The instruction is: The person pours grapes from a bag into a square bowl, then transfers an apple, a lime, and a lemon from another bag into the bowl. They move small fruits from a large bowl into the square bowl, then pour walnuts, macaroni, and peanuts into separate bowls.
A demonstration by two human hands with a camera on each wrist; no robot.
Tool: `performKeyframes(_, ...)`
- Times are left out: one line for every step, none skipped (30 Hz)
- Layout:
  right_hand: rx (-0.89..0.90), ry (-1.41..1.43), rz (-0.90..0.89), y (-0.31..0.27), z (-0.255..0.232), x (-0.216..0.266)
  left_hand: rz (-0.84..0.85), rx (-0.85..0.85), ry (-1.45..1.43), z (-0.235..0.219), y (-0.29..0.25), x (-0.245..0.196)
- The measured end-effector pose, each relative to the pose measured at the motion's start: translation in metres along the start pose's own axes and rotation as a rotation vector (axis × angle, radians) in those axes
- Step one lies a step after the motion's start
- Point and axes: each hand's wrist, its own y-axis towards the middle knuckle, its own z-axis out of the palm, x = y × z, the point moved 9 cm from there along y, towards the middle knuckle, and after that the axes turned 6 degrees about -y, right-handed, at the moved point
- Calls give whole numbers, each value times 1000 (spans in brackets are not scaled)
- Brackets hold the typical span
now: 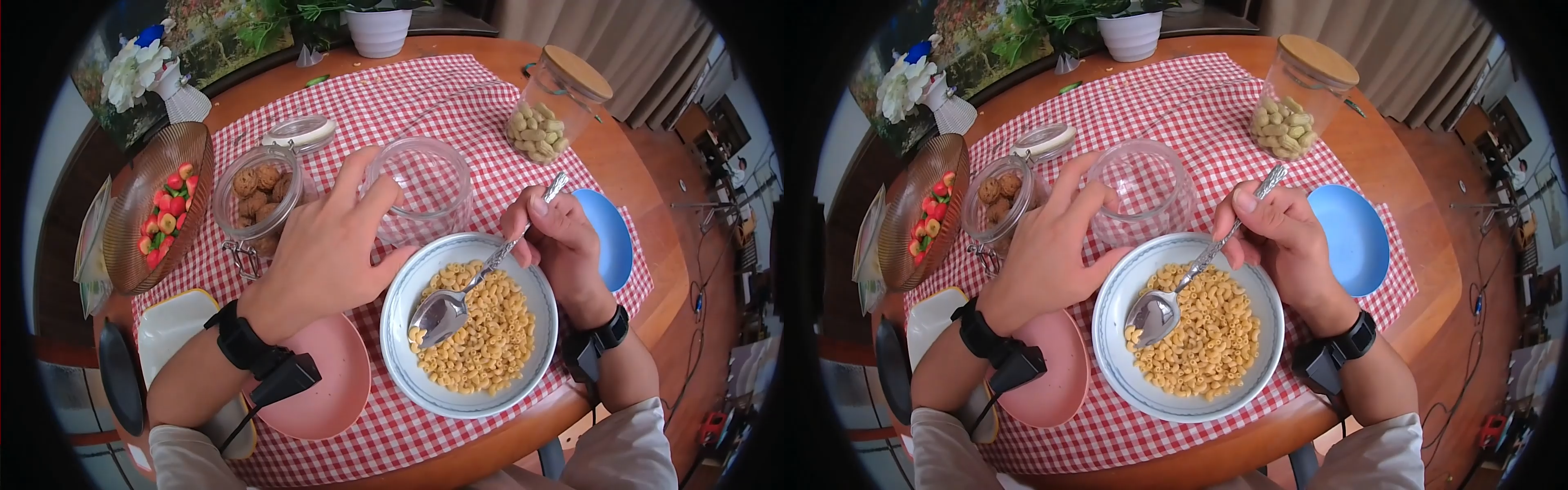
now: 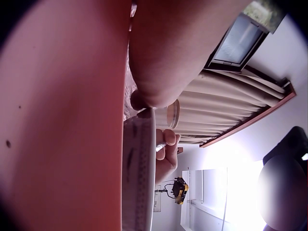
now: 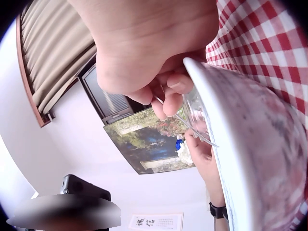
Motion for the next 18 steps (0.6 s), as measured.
performKeyframes(-6, 8, 1, 0, 0, -1, 3, -5, -5, 0, -1, 0)
performKeyframes(-5, 9, 4, 0, 0, -3, 0, -3, -6, 0, -1, 0)
performKeyframes(-5, 91, 23, 0, 0, -6, -3, -3, 6, 0, -1, 0)
performKeyframes(-3, 172, 41, 1, 1, -9, -8, -5, 19, 0, -1, 0)
performKeyframes(3, 171, 43, 2, 0, -11, -13, -8, 20, -1, -2, 1)
performKeyframes(9, 219, 40, 2, 0, -12, -16, 6, 9, 0, -2, 1)
performKeyframes(14, 268, 34, 3, -1, -12, -17, 20, -1, 0, -1, 1)
performKeyframes(15, 267, 29, 3, -1, -12, -13, 18, 2, -1, -1, -2)
performKeyframes(-8, 353, 19, 4, -3, -13, -59, 38, -10, 0, -1, 0)
performKeyframes(-33, 439, 8, 5, -6, -12, -105, 58, -23, 1, -1, 2)
performKeyframes(-33, 439, 1, 5, -7, -10, -99, 57, -20, 1, 0, 3)
performKeyframes(-104, 516, 11, 5, -16, -12, -58, 32, -27, 0, 1, 1)
performKeyframes(-175, 593, 24, 4, -24, -14, -20, 7, -37, 0, 1, -1)
performKeyframes(-238, 587, 31, 4, -31, -16, -21, 7, -39, 0, 0, -1)
performKeyframes(-239, 586, 35, 5, -30, -16, -21, -21, -51, -1, 0, -1)
performKeyframes(-305, 540, 30, 5, -32, -15, -20, -48, -63, -3, 0, 0)
performKeyframes(-369, 495, 24, 4, -35, -14, -22, -47, -65, -2, 0, 1)
performKeyframes(-370, 495, 26, 4, -33, -14, -5, -66, -65, -2, 0, 0)
